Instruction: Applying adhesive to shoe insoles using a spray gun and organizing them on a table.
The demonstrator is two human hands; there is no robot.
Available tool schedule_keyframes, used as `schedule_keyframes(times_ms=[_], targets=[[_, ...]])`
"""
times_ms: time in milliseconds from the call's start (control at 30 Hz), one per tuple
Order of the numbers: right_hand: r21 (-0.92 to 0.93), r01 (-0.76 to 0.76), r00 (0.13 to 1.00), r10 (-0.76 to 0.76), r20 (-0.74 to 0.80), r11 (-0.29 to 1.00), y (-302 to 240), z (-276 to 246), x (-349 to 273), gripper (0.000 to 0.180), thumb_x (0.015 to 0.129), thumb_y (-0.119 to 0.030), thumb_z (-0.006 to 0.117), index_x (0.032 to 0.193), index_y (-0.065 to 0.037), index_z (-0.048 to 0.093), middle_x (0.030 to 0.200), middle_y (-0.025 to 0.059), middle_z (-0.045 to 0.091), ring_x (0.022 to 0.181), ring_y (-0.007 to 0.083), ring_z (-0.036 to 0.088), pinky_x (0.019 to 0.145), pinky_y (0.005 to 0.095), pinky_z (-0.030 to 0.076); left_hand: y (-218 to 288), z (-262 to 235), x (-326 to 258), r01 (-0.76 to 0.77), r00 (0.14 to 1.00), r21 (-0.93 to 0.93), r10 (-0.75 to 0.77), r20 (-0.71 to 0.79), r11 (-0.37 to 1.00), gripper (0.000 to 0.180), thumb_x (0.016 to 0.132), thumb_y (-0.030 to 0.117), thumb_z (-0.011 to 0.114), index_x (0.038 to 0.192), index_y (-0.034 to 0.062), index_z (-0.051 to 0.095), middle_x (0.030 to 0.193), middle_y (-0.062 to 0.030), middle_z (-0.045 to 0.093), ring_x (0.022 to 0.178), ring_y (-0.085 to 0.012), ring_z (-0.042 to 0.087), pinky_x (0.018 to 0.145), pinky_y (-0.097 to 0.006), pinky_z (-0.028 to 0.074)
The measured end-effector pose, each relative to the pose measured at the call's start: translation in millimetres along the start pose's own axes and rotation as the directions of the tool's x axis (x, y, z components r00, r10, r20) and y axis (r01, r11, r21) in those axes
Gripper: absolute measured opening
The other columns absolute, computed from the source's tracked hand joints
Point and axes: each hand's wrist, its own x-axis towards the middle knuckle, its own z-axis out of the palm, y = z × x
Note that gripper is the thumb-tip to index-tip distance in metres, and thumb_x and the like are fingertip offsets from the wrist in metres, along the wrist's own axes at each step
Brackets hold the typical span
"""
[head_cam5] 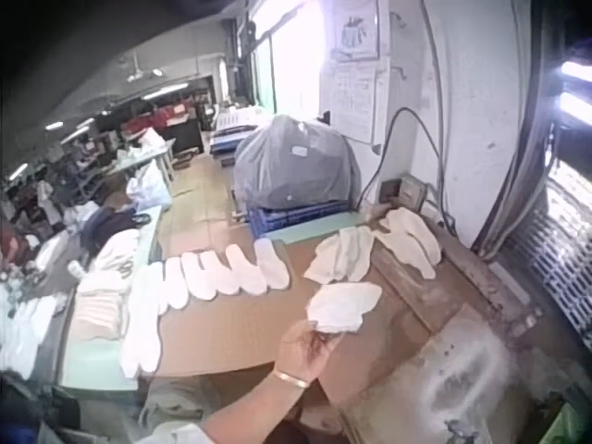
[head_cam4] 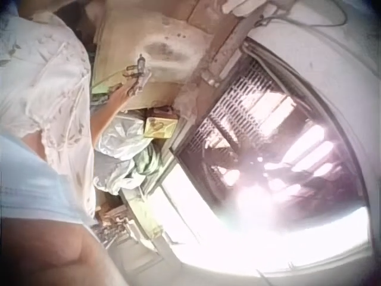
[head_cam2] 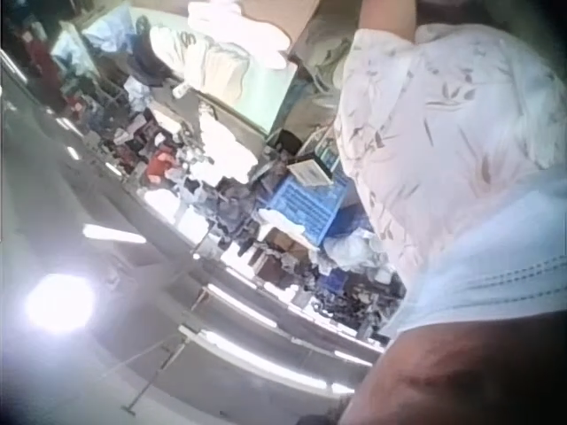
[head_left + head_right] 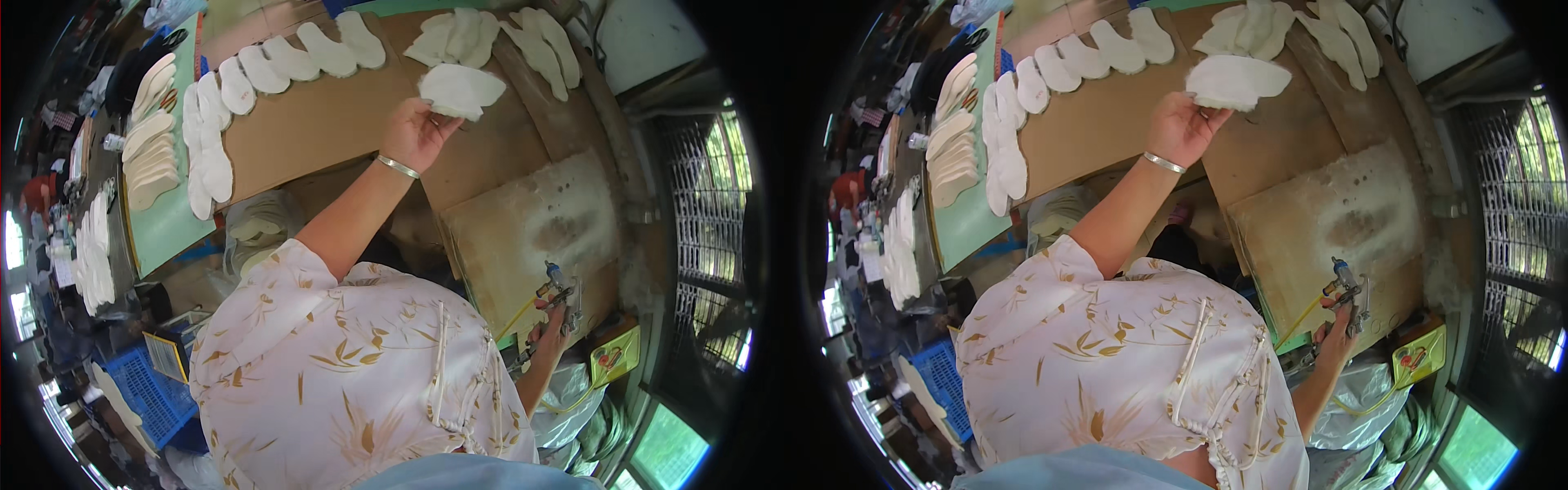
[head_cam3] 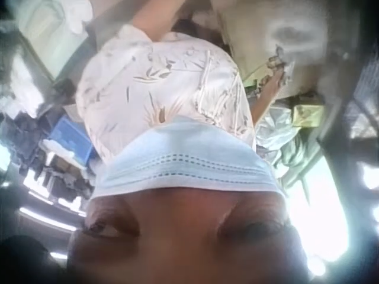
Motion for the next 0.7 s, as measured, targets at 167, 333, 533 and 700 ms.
schedule_keyframes(times_ms=[167,333,533,700], targets=[[-0.047,0.016,0.994,-0.01,0.107,0.999,-17,49,5,0.041,0.091,-0.034,0.043,0.113,0.0,0.049,0.087,0.0076,0.061,0.037,0.0059,0.036,0.034,0.0201,0.03,121,-11,7,-0.293,0.948,0.061,0.299,-0.111,0.954,0.021,0.075,0.007,0.046,0.093,-0.0032,0.049,0.097,-0.0121,0.055,0.094,-0.0274,0.053,0.089,-0.046,0.046],[-0.141,0.041,0.984,-0.015,0.179,0.989,-29,90,11,0.039,0.091,-0.035,0.043,0.109,-0.002,0.051,0.086,0.0067,0.061,0.037,0.0065,0.036,0.035,0.0209,0.031,228,-34,19,-0.515,0.837,0.16,0.535,-0.116,0.842,0.017,0.074,0.006,0.047,0.089,-0.0024,0.049,0.092,-0.012,0.056,0.091,-0.0277,0.054,0.089,-0.047,0.045],[-0.162,0.023,0.966,0.02,0.259,0.987,-47,143,18,0.031,0.091,-0.03,0.044,0.106,-0.003,0.049,0.084,0.0069,0.06,0.038,0.0064,0.036,0.035,0.0206,0.03,354,-74,31,-0.63,0.687,0.306,0.696,-0.211,0.714,0.017,0.072,0.005,0.049,0.085,-0.0042,0.052,0.093,-0.0168,0.057,0.095,-0.0354,0.054,0.091,-0.05,0.043],[-0.186,0.011,0.956,0.045,0.291,0.982,-51,168,22,0.027,0.091,-0.026,0.045,0.105,-0.003,0.05,0.084,0.0068,0.059,0.039,0.0065,0.037,0.036,0.0206,0.031,399,-112,5,-0.661,0.556,0.392,0.768,-0.318,0.64,0.016,0.071,0.005,0.05,0.085,-0.004,0.053,0.091,-0.0165,0.058,0.095,-0.0342,0.054,0.09,-0.05,0.043]])
